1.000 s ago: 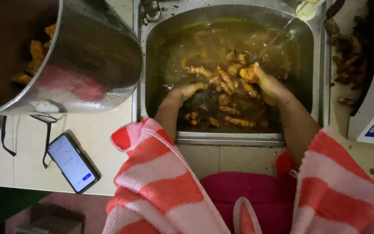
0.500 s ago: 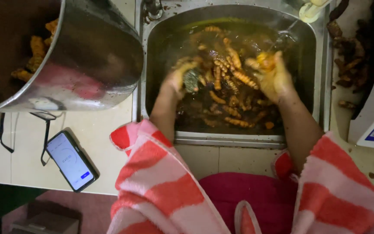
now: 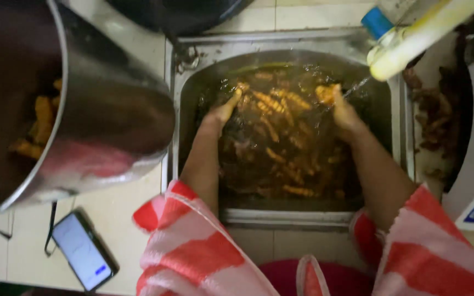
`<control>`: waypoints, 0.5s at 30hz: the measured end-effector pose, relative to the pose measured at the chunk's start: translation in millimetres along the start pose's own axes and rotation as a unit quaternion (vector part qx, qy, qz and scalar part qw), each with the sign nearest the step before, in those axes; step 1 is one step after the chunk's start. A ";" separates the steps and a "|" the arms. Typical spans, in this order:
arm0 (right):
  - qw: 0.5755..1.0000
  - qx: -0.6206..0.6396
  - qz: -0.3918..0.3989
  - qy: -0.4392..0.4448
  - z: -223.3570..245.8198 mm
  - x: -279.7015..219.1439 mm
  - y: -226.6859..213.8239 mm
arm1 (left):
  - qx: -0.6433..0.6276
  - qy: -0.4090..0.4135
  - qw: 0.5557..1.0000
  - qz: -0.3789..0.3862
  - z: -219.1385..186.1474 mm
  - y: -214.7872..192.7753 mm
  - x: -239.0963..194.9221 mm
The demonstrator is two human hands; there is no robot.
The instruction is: Washing turmeric roots in a sink filled with water
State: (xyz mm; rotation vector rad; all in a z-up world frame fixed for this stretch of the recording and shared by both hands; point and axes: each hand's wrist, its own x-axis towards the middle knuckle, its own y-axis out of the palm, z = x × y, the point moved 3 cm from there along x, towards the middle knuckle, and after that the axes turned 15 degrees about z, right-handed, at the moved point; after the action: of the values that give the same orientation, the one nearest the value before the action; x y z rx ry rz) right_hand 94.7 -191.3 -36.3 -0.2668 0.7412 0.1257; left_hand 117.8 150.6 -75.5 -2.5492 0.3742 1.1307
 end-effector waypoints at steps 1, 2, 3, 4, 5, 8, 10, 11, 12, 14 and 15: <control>1.000 0.001 -0.003 -0.001 -23.1 37.1 -7.8 | 0.002 0.002 1.000 0.002 -11.8 5.7 -4.2; 0.995 0.088 0.036 -0.030 -48.3 74.0 -10.5 | -0.023 0.005 1.000 0.020 -20.2 12.1 -10.4; 0.980 0.174 0.075 -0.059 -73.6 110.1 -12.6 | -0.049 0.007 0.998 0.038 -27.9 18.7 -17.1; 0.980 0.176 0.075 -0.059 -36.1 70.8 4.2 | -0.047 0.006 0.998 0.039 -50.1 18.6 -51.3; 0.957 0.240 0.142 -0.076 4.7 28.1 27.6 | -0.064 0.039 0.993 0.092 -73.6 21.5 -85.9; 0.907 0.331 0.243 -0.094 22.8 3.5 49.7 | -0.117 0.100 0.975 0.159 -46.8 35.0 -55.5; 0.885 0.359 0.281 -0.094 16.1 13.9 50.0 | -0.156 0.128 0.965 0.169 -5.0 41.0 -8.2; 0.889 0.339 0.299 -0.072 19.7 11.9 50.2 | -0.199 0.098 0.960 0.173 12.6 41.9 7.4; 0.892 0.316 0.318 -0.054 27.0 11.4 50.5 | -0.241 0.071 0.952 0.175 27.3 40.3 23.6; 0.889 0.330 0.316 -0.044 56.5 -29.4 57.9 | -0.302 0.033 0.936 0.180 46.3 36.4 37.1; 0.885 0.345 0.311 -0.032 70.0 -50.7 60.2 | -0.360 -0.009 0.914 0.186 55.8 36.8 43.9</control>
State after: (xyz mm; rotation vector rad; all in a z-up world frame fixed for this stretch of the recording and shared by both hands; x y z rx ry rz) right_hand 90.6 -114.7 35.9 0.6679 0.7401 0.4624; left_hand 95.9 134.5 -150.7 -3.1813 0.5321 1.6818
